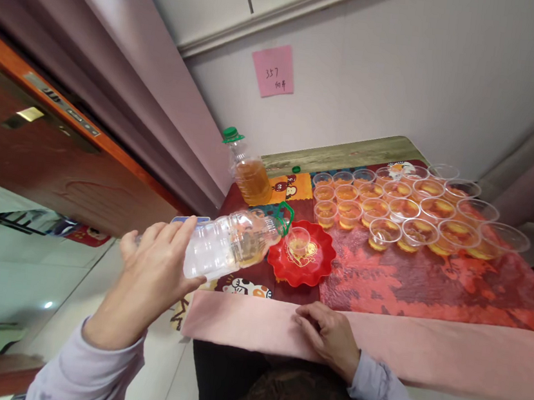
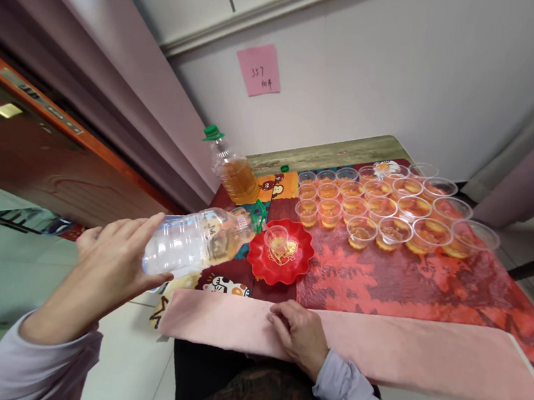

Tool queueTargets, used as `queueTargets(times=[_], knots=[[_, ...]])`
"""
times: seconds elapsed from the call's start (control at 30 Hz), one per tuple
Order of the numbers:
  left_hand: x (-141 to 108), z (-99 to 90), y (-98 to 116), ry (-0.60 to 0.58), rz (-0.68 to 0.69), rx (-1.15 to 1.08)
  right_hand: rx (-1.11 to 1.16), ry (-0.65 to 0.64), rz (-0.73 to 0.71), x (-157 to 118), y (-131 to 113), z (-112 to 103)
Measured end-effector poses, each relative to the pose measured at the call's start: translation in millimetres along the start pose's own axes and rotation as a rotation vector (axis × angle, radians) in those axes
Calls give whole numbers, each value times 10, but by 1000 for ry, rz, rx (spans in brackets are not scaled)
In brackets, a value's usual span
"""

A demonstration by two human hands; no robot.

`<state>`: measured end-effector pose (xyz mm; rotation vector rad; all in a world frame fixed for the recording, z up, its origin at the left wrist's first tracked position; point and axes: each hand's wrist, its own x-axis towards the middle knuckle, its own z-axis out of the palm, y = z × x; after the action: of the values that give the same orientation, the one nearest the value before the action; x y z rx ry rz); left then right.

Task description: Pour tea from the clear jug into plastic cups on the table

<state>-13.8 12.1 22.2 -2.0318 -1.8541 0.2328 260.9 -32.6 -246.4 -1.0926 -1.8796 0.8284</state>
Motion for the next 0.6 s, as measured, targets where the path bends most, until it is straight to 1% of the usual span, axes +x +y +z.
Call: queueTargets(times=[0.6], knots=[[2, -41, -5, -11, -1, -5, 3, -4, 0, 8, 1, -26]])
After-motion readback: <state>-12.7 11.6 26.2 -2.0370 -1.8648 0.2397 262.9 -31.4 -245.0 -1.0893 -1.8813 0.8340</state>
